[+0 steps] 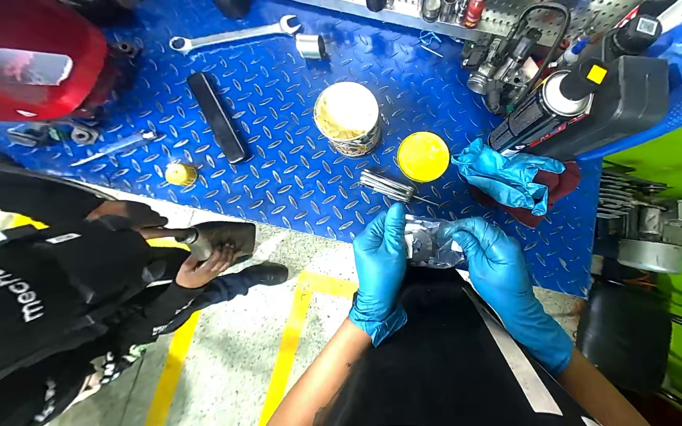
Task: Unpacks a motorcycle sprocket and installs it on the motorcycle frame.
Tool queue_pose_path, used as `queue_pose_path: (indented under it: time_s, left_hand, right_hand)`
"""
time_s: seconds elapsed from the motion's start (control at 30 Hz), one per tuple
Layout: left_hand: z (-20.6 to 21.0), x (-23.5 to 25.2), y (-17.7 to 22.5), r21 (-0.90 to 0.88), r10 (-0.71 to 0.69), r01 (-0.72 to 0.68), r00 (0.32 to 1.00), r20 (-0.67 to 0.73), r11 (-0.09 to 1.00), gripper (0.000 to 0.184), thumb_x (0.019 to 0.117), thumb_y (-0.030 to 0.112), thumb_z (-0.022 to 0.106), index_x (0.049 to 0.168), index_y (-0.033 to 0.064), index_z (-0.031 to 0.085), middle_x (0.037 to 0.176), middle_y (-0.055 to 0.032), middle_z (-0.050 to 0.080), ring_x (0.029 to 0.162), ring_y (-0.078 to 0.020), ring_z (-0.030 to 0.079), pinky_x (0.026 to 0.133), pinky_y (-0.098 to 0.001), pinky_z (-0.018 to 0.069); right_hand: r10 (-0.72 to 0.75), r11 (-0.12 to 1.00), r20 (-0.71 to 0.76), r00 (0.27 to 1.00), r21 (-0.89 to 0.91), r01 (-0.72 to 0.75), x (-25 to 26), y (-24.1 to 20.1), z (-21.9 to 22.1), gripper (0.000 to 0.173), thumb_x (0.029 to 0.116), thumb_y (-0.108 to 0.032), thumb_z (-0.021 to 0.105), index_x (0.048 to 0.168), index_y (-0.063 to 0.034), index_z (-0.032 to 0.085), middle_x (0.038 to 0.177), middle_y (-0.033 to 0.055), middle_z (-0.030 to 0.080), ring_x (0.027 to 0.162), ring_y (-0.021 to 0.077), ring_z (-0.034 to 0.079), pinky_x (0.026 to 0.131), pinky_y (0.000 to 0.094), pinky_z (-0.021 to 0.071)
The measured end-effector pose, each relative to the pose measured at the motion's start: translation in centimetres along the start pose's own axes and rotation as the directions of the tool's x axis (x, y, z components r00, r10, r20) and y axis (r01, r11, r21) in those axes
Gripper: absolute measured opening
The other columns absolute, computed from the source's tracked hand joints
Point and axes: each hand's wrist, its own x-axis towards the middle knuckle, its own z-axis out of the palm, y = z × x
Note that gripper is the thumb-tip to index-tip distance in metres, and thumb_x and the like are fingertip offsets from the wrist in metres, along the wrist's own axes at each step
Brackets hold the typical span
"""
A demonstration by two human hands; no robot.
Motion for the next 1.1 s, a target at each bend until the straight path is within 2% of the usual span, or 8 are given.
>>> queue_pose_path:
  time_s: [0.17,0.4,0.63,0.83,0.9,0.97,1.03,1.1]
  left_hand:
    - [0.7,0.2,-0.5,0.078,0.251,-0.248,0.968,-0.029,0.966,0.028,0.107,0.028,0.055,0.085,0.0139,0.064,0.065,0.0086,0.056,0.051,0.0023,0.051,0.048,-0.0149,0.0462]
    - [2.0,0.9,-1.0,-0.019,0.07,-0.071,0.997,-0.031,0.997,0.04,0.1068,0.03,0.055,0.071,0.0146,0.062,0.056,0.0074,0.055,0.045,-0.0019,0.051,0.043,-0.0206,0.0447]
    - [1.5,0.5,-2.1,-0.068,0.362,-0.359,0.931,0.047,0.931,0.044,0.1082,0.024,0.05,0.065,0.0151,0.054,0.056,0.0088,0.049,0.047,0.0015,0.046,0.044,-0.0161,0.0408]
    - [0.4,1.0,-1.3,-0.024,0.707,-0.737,0.639,0.304,0.676,0.045,0.1063,0.025,0.047,0.064,0.0117,0.05,0.058,-0.0024,0.05,0.056,-0.0123,0.054,0.055,-0.0269,0.0475]
    - [0.9,1.6,-1.3,-0.017,0.608,-0.616,0.774,0.177,0.788,0.041,0.1063,0.019,0.047,0.067,0.0098,0.053,0.06,-0.0006,0.053,0.057,-0.0084,0.055,0.055,-0.0239,0.0492]
    - [1.6,1.9,-1.4,-0.075,0.193,-0.189,0.98,0.054,0.979,0.044,0.1121,0.025,0.035,0.081,0.0087,0.061,0.066,0.0027,0.06,0.058,-0.0042,0.059,0.053,-0.0218,0.0516]
    - [0.9,2.4,-1.9,-0.194,-0.175,0.243,0.933,0.314,0.95,0.061,0.1094,0.055,0.015,0.127,0.0166,0.059,0.1,0.0016,0.069,0.084,-0.0077,0.066,0.071,-0.0284,0.058]
    - [0.1,1.6,-2.5,-0.161,-0.28,0.435,0.778,0.562,0.886,0.065,0.0998,0.068,0.043,0.152,0.0297,0.041,0.124,0.0032,0.066,0.1,-0.008,0.066,0.082,-0.0311,0.0577]
  right_hand:
    - [0.317,0.78,0.236,0.918,0.486,-0.394,0.4,-1.3,-0.3,0.026,0.1073,-0.017,0.052,0.124,-0.0083,0.069,0.117,0.0024,0.072,0.106,0.0119,0.068,0.094,0.0306,0.0582]
    - [0.406,0.8,0.133,0.904,0.427,-0.422,0.3,-0.8,1.5,0.02,0.105,-0.011,0.055,0.1,-0.0084,0.075,0.091,-0.0014,0.071,0.081,0.0044,0.065,0.074,0.022,0.0564]
    - [0.495,0.665,0.287,0.82,0.482,-0.57,-0.1,-0.6,1.4,0.025,0.1064,-0.013,0.051,0.097,-0.0118,0.074,0.084,-0.002,0.069,0.071,0.0057,0.063,0.065,0.0228,0.0561]
    - [0.467,0.642,0.471,0.749,0.402,-0.653,0.1,-1.4,0.8,0.023,0.1053,-0.012,0.05,0.094,-0.0124,0.07,0.074,-0.0046,0.063,0.062,0.002,0.058,0.057,0.0202,0.0523]
    - [0.413,0.712,0.355,0.839,0.449,-0.54,1.2,-1.5,0.6,0.025,0.1071,-0.015,0.05,0.098,-0.011,0.073,0.082,-0.0034,0.069,0.069,0.0029,0.062,0.062,0.0209,0.0549]
    - [0.299,0.859,0.138,0.944,0.392,-0.329,1.9,-1.5,0.9,0.022,0.1063,-0.013,0.053,0.104,-0.0066,0.074,0.095,-0.0008,0.074,0.084,0.0038,0.068,0.076,0.0214,0.058]
    - [0.103,0.96,-0.044,0.994,0.267,-0.087,2.5,-0.7,1.9,0.014,0.1012,-0.008,0.061,0.104,-0.0037,0.074,0.098,-0.0015,0.072,0.09,0.0005,0.068,0.084,0.0176,0.0572]
    - [-0.02,0.987,-0.021,1.0,0.162,0.023,2.3,0.2,2.3,0.015,0.0996,-0.009,0.063,0.105,-0.0028,0.076,0.103,0.0024,0.074,0.097,0.0045,0.07,0.09,0.0227,0.0584]
